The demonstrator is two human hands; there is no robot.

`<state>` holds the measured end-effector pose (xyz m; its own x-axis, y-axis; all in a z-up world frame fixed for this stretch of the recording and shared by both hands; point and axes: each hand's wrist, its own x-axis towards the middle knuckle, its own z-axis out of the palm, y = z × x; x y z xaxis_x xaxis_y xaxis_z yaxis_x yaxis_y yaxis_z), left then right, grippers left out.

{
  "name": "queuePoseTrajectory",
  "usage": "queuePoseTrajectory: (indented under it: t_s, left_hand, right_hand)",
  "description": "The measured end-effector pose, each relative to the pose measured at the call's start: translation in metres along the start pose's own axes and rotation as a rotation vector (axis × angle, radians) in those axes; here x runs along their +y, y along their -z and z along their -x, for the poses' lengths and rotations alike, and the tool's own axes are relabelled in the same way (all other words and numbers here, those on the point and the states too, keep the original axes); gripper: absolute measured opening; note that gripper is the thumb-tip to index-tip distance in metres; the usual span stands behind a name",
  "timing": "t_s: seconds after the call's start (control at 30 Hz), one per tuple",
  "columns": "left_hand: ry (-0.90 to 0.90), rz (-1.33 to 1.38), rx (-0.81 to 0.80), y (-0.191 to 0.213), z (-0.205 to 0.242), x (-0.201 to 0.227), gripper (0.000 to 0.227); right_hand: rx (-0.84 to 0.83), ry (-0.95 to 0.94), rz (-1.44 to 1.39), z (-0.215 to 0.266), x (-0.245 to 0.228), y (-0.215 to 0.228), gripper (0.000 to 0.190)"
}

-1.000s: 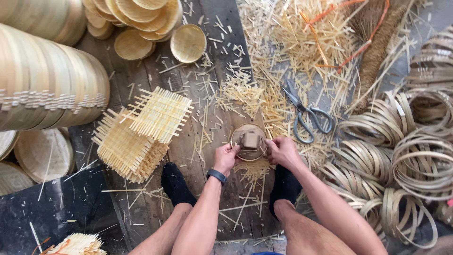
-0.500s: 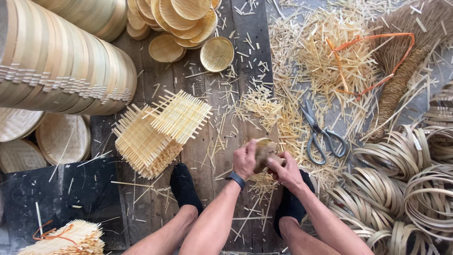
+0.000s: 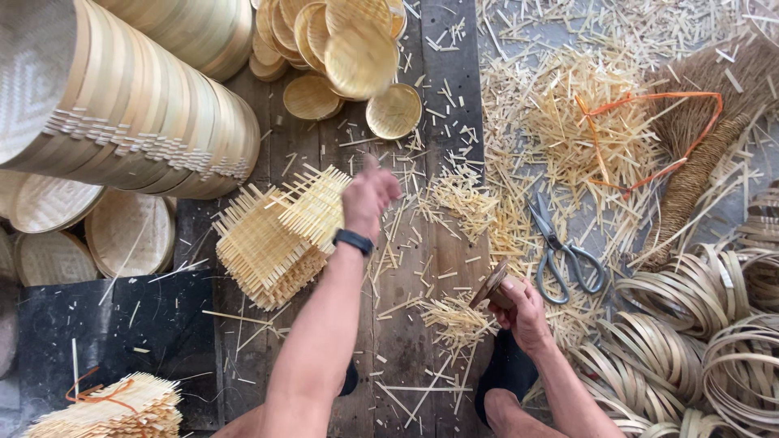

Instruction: The person weaves small bamboo bowls by wrapping a flat woven bamboo mat around a wooden mold. They use shears to trim the excess bamboo strips from the edges of the mold and then remove the finished bowl to place it with others.

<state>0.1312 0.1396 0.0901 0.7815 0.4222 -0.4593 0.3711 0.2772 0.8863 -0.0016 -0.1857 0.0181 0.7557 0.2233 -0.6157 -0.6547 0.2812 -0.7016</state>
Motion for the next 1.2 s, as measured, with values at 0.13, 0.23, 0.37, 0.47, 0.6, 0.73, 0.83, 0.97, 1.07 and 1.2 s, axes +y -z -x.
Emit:
queuePoseTrajectory:
  t_s: [0.13, 0.23, 0.37, 0.47, 0.6, 0.73, 0.83, 0.97, 1.07, 1.2]
  left_hand:
    - [0.385, -0.401, -0.231, -0.012, 0.051, -0.09, 0.048]
    - [0.601, -0.367, -0.265, -0.015, 0.094, -0.16, 0.052]
    - [0.286, -0.012, 0.036, -0.005, 0.101, -0.181, 0.051]
    - [0.331, -0.105, 0.346, 0.019, 0.093, -0.148, 0.053]
    - [0.148, 0.479, 0.683, 0.074, 0.047, -0.094, 0.044]
    - [0.104, 0.579, 0.563, 0.096, 0.029, -0.089, 0.026]
    - [0.182, 0.408, 0.152, 0.086, 0.058, -0.108, 0.016]
    - [0.343, 0.039, -0.156, 0.057, 0.109, -0.143, 0.019]
    - [0.376, -0.09, -0.09, 0.045, 0.125, -0.162, 0.024]
    - [0.338, -0.148, -0.075, 0.049, 0.116, -0.169, 0.039]
  right_hand:
    - [-0.108, -0.051, -0.046, -0.008, -0.001, -0.013, 0.036]
    - [-0.159, -0.083, 0.014, -0.02, 0.006, -0.016, 0.044]
    - [-0.033, 0.023, 0.453, -0.034, 0.021, -0.017, 0.041]
    - [-0.006, -0.074, 0.357, -0.038, 0.023, -0.025, 0.027]
    - [-0.01, -0.111, 0.228, -0.038, 0.025, -0.033, 0.023]
    - [0.044, -0.064, 0.287, -0.044, 0.035, -0.029, 0.032]
    - [0.082, 0.036, 0.207, -0.046, 0.033, -0.018, 0.04]
    - [-0.013, 0.022, 0.117, -0.046, 0.015, -0.003, 0.039]
    - [-0.025, 0.056, 0.185, -0.041, 0.013, -0.008, 0.035]
    - [0.047, 0.018, 0.235, -0.038, 0.011, -0.011, 0.032]
